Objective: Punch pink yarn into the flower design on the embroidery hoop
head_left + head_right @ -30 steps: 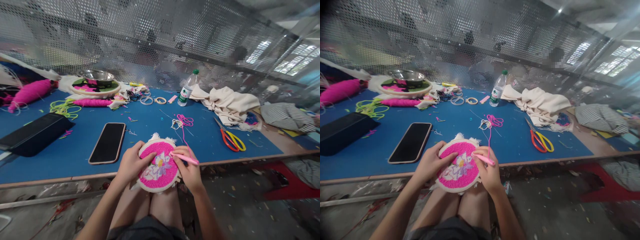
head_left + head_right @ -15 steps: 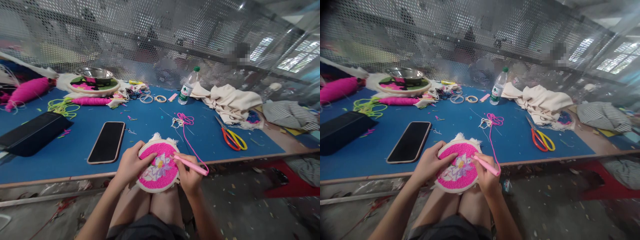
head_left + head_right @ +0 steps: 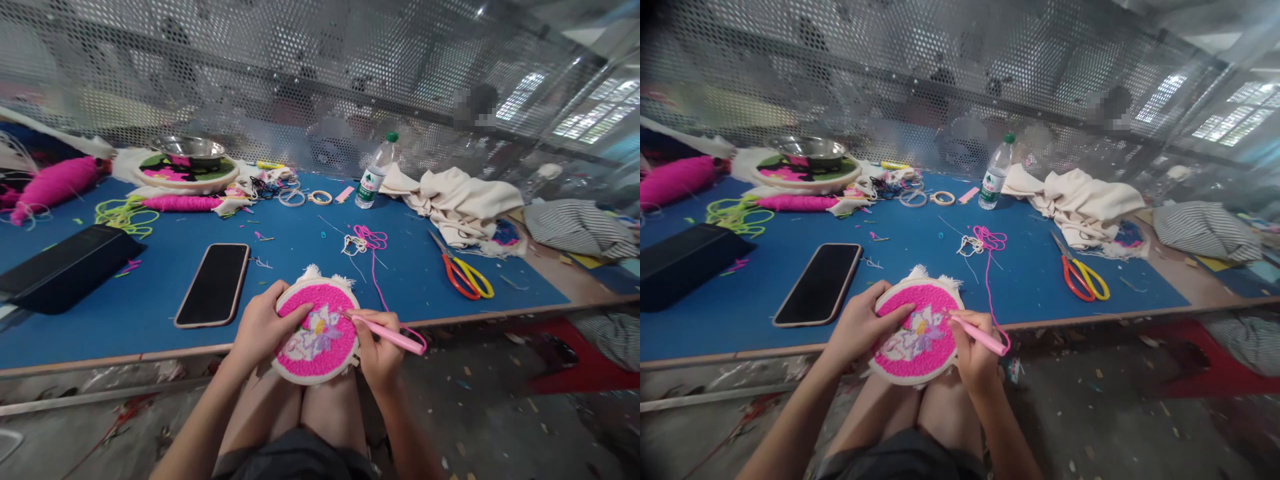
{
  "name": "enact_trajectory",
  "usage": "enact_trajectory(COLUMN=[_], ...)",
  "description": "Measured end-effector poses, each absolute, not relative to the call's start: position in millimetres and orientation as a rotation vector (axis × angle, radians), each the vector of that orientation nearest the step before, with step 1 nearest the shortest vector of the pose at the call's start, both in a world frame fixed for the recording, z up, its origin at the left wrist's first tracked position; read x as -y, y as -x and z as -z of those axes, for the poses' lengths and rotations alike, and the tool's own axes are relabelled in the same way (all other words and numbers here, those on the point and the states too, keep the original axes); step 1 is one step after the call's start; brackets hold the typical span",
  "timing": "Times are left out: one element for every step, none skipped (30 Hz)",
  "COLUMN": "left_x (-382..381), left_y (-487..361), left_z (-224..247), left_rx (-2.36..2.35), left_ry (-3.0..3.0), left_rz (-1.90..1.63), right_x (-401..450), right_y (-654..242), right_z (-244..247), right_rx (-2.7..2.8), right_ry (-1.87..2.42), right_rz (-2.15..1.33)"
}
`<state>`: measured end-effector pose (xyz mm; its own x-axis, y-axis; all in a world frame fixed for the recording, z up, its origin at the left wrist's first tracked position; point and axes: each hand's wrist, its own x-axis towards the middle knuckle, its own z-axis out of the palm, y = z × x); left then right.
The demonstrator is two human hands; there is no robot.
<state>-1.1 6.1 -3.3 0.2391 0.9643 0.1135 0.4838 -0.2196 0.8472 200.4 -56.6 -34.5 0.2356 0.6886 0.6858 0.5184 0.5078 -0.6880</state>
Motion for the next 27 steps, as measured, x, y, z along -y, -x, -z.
enact_trajectory(left_x=[-6.0, -6.0, -6.1, -6.1, -6.1, -6.1, -6.0, -5.9, -5.7, -5.4, -5.1, -4.9, -4.7, -4.6, -4.6, -4.8, -5.1, -5.4, -5.6, -5.9, -6.1, -6.2, -6.3, -6.2, -6.2, -6.1, -5.9], left_y=[1.0, 0.8, 0.7, 0.6, 0.6, 0.6, 0.8, 1.0, 1.3, 1.6, 1.8, 2.0, 2.0, 1.9, 1.7, 1.4, 1.1, 0.8, 0.6, 0.5, 0.4, 0.3, 0.3, 0.3, 0.3, 0.3, 0.3], left_z=[3.3, 3.3, 3.1, 3.0, 2.7, 2.3, 1.9, 1.4, 0.8, 0.2, -0.4, -0.9, -1.4, -1.8, -2.0, -2.1, -2.2, -2.1, -1.9, -1.6, -1.4, -1.1, -0.8, -0.6, -0.5, -0.6, -0.7], left_rx=[-1.333, -1.336, -1.337, -1.337, -1.338, -1.343, -1.348, -1.351, -1.348, -1.339, -1.326, -1.314, -1.307, -1.308, -1.316, -1.325, -1.332, -1.335, -1.337, -1.337, -1.337, -1.338, -1.340, -1.342, -1.343, -1.344, -1.343], left_ry=[-1.820, -1.823, -1.826, -1.828, -1.829, -1.828, -1.829, -1.832, -1.839, -1.846, -1.852, -1.853, -1.849, -1.840, -1.829, -1.818, -1.807, -1.799, -1.793, -1.788, -1.784, -1.782, -1.782, -1.783, -1.783, -1.782, -1.780], left_rz=[-0.879, -0.881, -0.881, -0.879, -0.876, -0.871, -0.866, -0.862, -0.863, -0.866, -0.872, -0.881, -0.889, -0.895, -0.897, -0.897, -0.895, -0.890, -0.885, -0.879, -0.874, -0.870, -0.867, -0.866, -0.866, -0.867, -0.868], right_x=[56.8, 56.9, 56.8, 56.3, 55.4, 53.9, 51.8, 49.3, 46.6, 44.0, 41.7, 40.2, 39.7, 40.1, 41.5, 43.5, 46.0, 48.6, 51.2, 53.4, 55.2, 56.6, 57.6, 58.4, 59.0, 59.6, 60.1], right_y=[-200.3, -200.2, -199.9, -199.6, -199.1, -198.4, -197.4, -196.3, -194.9, -193.5, -192.0, -190.8, -189.9, -189.4, -189.4, -189.9, -190.8, -191.9, -193.0, -194.2, -195.2, -196.1, -196.8, -197.4, -197.9, -198.3, -198.7], right_z=[34.4, 34.0, 33.1, 31.7, 29.9, 27.6, 25.1, 22.5, 20.0, 17.7, 16.0, 14.9, 14.8, 15.5, 17.1, 19.3, 22.0, 24.8, 27.3, 29.5, 31.1, 32.2, 32.9, 33.3, 33.5, 33.7, 33.9], right_rx=[1.418, 1.418, 1.419, 1.421, 1.427, 1.429, 1.435, 1.451, 1.477, 1.510, 1.546, 1.581, 1.609, 1.621, 1.616, 1.601, 1.577, 1.549, 1.522, 1.497, 1.479, 1.463, 1.448, 1.437, 1.432, 1.429, 1.430], right_ry=[1.131, 1.130, 1.132, 1.133, 1.136, 1.142, 1.153, 1.171, 1.192, 1.213, 1.235, 1.256, 1.275, 1.293, 1.306, 1.309, 1.296, 1.270, 1.235, 1.197, 1.162, 1.137, 1.121, 1.113, 1.107, 1.105, 1.105], right_rz=[-0.158, -0.155, -0.153, -0.151, -0.155, -0.162, -0.173, -0.181, -0.177, -0.162, -0.141, -0.116, -0.093, -0.078, -0.078, -0.087, -0.103, -0.124, -0.147, -0.167, -0.184, -0.199, -0.212, -0.223, -0.230, -0.232, -0.234])
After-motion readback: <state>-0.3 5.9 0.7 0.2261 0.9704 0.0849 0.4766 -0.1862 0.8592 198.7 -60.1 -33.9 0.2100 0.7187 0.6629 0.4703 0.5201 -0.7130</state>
